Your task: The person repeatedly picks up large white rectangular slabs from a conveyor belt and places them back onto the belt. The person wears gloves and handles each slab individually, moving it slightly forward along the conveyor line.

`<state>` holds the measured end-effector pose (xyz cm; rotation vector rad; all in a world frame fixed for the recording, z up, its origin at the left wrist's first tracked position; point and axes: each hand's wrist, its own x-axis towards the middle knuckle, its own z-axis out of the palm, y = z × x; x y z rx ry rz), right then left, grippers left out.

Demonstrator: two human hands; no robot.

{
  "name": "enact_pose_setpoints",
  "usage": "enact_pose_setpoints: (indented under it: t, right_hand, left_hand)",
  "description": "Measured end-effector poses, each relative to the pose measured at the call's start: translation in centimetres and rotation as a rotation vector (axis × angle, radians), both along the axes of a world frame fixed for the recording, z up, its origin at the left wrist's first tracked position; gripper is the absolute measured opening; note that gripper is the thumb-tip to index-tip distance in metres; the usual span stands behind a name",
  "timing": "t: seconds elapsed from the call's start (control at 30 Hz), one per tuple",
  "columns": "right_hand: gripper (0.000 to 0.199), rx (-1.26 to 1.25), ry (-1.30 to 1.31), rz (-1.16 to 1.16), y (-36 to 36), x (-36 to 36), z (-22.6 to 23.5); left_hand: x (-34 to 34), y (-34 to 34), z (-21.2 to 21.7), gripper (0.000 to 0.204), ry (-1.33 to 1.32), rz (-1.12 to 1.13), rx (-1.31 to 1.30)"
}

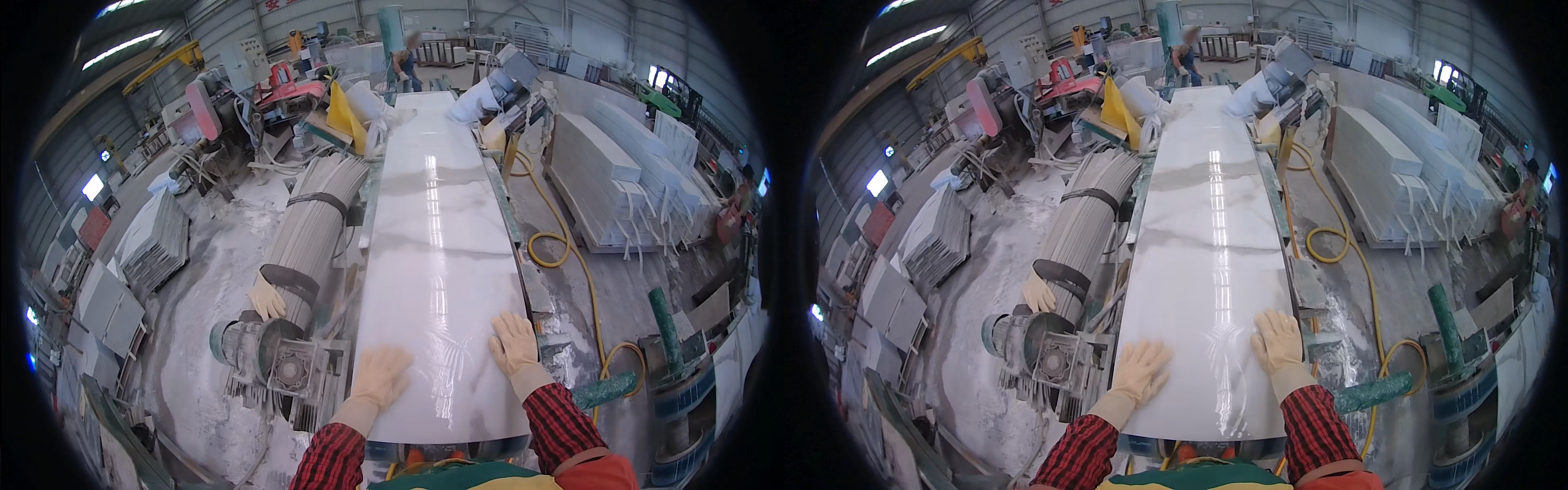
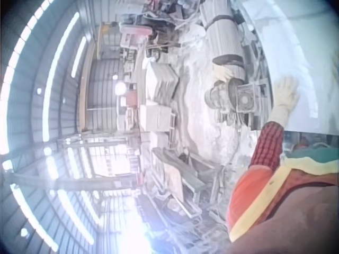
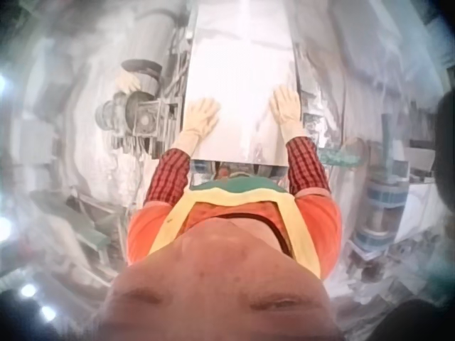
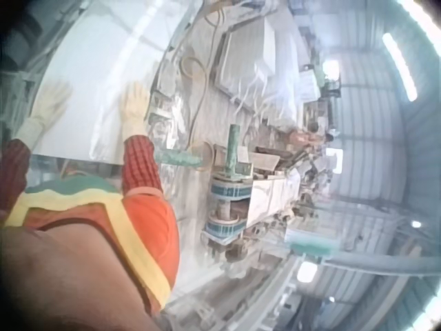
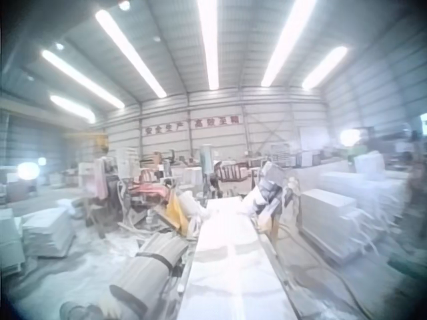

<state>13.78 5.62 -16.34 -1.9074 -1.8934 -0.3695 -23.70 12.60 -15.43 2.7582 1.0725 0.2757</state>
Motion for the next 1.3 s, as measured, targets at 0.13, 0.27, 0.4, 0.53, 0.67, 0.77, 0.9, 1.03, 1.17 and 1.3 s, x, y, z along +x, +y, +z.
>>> enact_pose_setpoints:
  t: [0.13,0.27,0.4,0.53,0.67,0.77,0.9,1.03,1.17,1.3]
  right_hand:
    - [0.047,-0.066,0.054,-0.015,0.7,0.3,0.0]
    - [0.047,-0.002,0.013,-0.037,0.6,0.8,-1.5]
    - [0.047,0.010,0.028,-0.032,0.4,0.8,-1.8]
    - [0.046,0.029,0.053,-0.015,0.1,0.7,-1.4]
    - [0.044,0.023,0.052,-0.008,-0.2,0.4,-0.6]
    - [0.044,0.012,0.050,-0.008,-0.4,0.3,-0.2]
    - [0.044,0.020,0.058,-0.005,-0.6,0.2,-0.4]
    - [0.044,0.030,0.045,-0.013,-0.8,0.1,-0.4]
    - [0.044,0.011,0.051,-0.028,-1.1,-0.1,-0.4]
    - [0.044,0.018,0.074,-0.020,-1.2,0.0,-0.6]
  left_hand:
    - [0.1,-0.5,0.2,0.052,-0.021,0.023,0.067]
    - [0.2,-0.6,0.6,0.052,-0.020,0.021,0.046]
    - [0.1,-0.9,0.5,0.053,-0.026,0.026,0.035]
    - [0.0,-1.1,0.5,0.053,-0.035,0.014,0.037]
    - [-0.1,-1.3,0.5,0.054,-0.049,0.011,0.025]
    - [-0.2,-1.4,0.4,0.054,-0.053,0.009,0.030]
    - [-0.3,-1.7,0.3,0.054,-0.049,0.009,0.032]
    - [-0.5,-1.9,0.4,0.054,-0.051,0.009,0.016]
    - [-0.5,-2.1,0.5,0.055,-0.049,0.007,0.012]
    - [-0.7,-2.3,0.0,0.056,-0.047,0.019,0.026]
